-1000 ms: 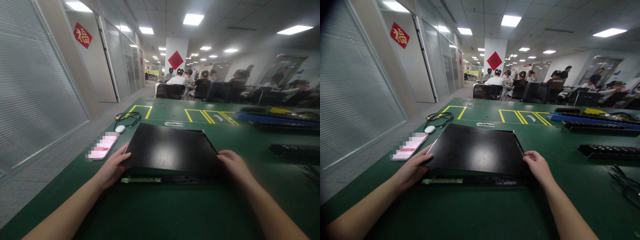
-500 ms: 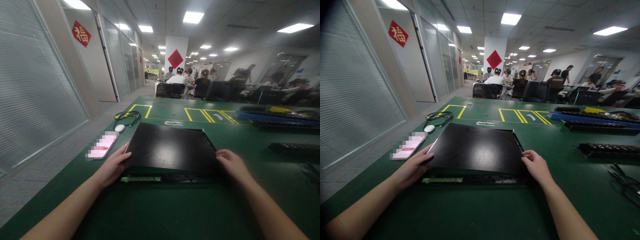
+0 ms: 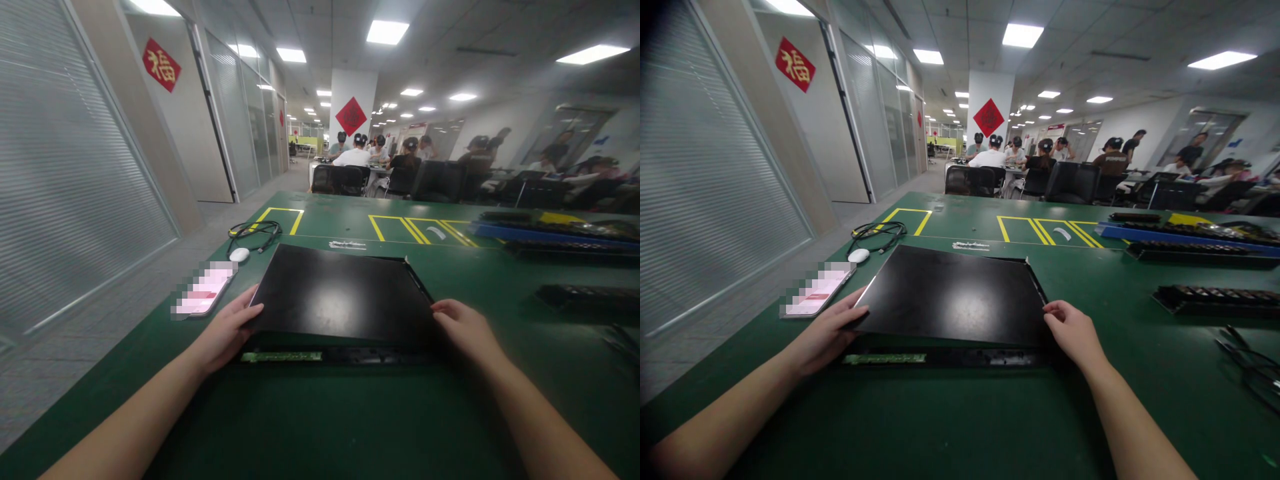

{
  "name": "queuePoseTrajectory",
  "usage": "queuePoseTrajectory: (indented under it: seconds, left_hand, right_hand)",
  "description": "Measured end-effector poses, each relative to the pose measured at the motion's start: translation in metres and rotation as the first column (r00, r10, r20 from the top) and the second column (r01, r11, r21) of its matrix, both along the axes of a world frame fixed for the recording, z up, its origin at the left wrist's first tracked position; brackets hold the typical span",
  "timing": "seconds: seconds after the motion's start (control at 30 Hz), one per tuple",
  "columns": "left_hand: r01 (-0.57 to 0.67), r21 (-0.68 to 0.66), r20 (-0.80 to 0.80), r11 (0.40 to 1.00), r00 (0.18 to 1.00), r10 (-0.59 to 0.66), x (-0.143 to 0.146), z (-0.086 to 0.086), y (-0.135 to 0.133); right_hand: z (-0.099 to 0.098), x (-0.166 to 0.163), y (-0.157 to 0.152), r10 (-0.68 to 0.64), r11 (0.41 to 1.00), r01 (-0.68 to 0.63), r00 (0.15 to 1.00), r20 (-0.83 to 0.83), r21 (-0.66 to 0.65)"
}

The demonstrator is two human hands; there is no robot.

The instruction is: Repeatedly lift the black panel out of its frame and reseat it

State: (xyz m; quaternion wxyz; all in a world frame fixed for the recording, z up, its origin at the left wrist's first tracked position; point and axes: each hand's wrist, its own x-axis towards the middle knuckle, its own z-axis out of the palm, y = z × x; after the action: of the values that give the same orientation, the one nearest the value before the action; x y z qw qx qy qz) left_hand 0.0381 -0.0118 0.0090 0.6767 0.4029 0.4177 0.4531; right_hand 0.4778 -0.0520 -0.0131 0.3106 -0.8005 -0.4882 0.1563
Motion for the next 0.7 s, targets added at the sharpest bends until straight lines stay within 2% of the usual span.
queuePoseTrajectory:
  seconds: [0.33,0.7]
  left_hand:
    - [-0.082,-0.023,0.008,0.996,0.997,0.082,0.007,0.0085,-0.0041]
    - [-0.076,-0.027,-0.029,0.997,0.997,0.075,0.0057,0.0063,-0.0035]
  right_hand:
    - [0.0001,0.0001,-0.0012,0.011,1.0,-0.012,0.999,0.05,0.028]
    - [0.0022,-0.0017,-0.0017,0.022,1.0,-0.022,0.998,0.066,0.007]
